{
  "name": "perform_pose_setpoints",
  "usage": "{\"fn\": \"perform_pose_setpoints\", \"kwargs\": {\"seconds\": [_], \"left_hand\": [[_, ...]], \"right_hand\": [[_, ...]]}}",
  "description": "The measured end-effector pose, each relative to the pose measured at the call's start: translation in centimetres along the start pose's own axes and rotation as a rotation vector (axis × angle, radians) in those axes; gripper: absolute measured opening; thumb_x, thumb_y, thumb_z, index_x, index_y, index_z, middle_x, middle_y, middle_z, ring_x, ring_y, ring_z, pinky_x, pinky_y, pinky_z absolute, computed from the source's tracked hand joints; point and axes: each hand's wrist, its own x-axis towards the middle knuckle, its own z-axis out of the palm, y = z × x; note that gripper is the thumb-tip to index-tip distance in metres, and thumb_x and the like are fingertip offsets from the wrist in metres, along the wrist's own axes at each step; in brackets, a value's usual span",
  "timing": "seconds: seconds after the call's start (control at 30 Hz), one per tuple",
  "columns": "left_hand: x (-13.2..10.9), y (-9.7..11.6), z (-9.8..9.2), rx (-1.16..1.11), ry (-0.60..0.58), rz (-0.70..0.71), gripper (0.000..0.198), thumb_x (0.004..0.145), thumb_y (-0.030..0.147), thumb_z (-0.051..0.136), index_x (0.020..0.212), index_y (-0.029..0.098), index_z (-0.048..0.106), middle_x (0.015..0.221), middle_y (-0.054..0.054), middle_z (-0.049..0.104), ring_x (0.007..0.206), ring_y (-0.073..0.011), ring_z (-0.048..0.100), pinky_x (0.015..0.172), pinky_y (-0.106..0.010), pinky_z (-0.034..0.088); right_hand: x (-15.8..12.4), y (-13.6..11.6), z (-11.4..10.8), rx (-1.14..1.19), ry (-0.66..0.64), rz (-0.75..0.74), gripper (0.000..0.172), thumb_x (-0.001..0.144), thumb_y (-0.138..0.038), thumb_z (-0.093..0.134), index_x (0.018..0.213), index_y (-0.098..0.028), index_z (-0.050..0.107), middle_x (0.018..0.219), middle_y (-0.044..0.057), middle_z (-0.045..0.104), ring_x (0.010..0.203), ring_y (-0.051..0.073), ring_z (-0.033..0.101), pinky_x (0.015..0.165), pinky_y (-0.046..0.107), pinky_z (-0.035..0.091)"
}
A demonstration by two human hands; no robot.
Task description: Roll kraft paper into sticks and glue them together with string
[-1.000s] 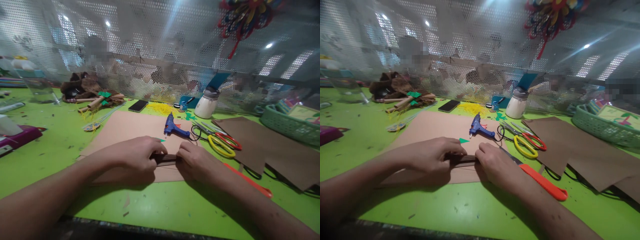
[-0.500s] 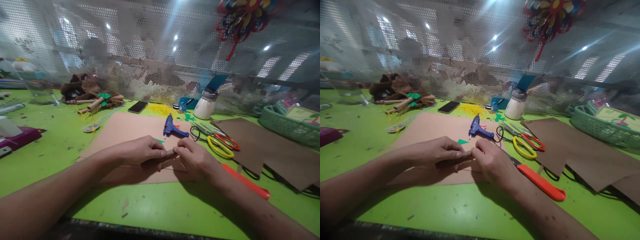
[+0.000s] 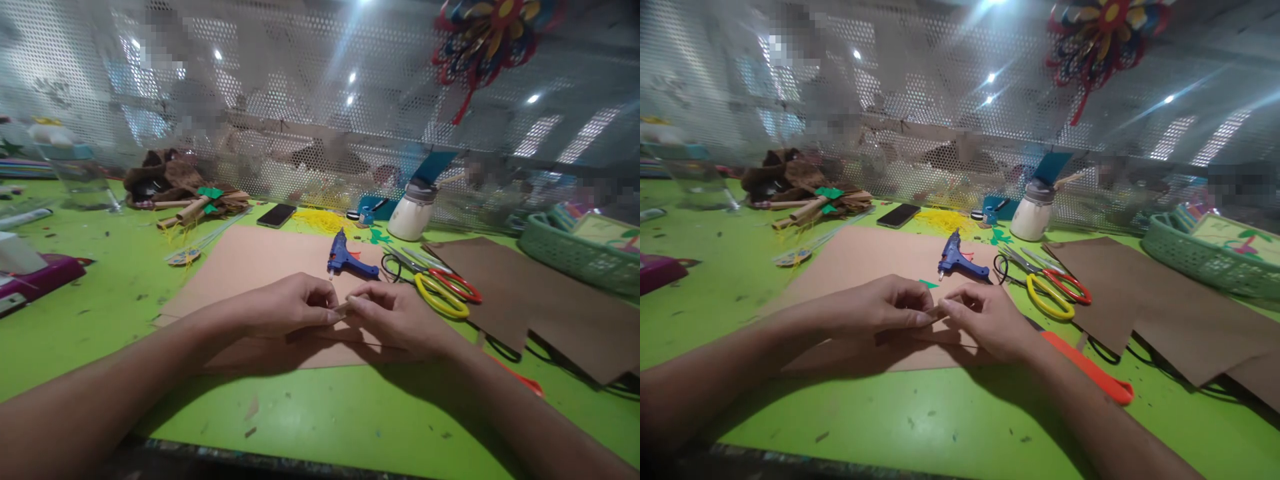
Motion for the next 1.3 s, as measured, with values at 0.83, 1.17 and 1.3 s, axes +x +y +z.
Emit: {"fn": "perform_pose_setpoints", "kwargs": {"seconds": [0.83,1.17,1.3], "left_hand": [[-0.8,0.5,1.4,0.517,0.380,0.370,0.022,0.087,0.025,0.050,0.094,0.016,0.069,0.074,-0.002,0.065,0.064,-0.0111,0.053,0.059,-0.021,0.034],[-0.5,0.2,-0.3,0.538,0.245,0.126,0.018,0.076,0.022,0.052,0.082,0.018,0.068,0.065,0.001,0.061,0.057,-0.0103,0.049,0.051,-0.020,0.031],[-0.4,-0.3,-0.8,0.467,0.155,0.068,0.014,0.072,0.021,0.051,0.077,0.018,0.064,0.061,0.003,0.056,0.056,-0.0097,0.045,0.050,-0.020,0.030]], "right_hand": [[-0.3,-0.2,-0.8,0.066,0.061,-0.117,0.014,0.080,-0.026,0.063,0.081,-0.019,0.075,0.076,0.005,0.070,0.072,0.017,0.061,0.066,0.030,0.048],[-0.2,0.6,-0.9,0.058,0.162,0.050,0.023,0.076,-0.034,0.064,0.065,-0.014,0.069,0.059,0.001,0.056,0.056,0.012,0.045,0.052,0.025,0.035],[0.1,1.2,-0.8,0.134,0.135,0.126,0.028,0.076,-0.038,0.064,0.063,-0.014,0.066,0.057,0.000,0.055,0.056,0.012,0.044,0.054,0.025,0.033]]}}
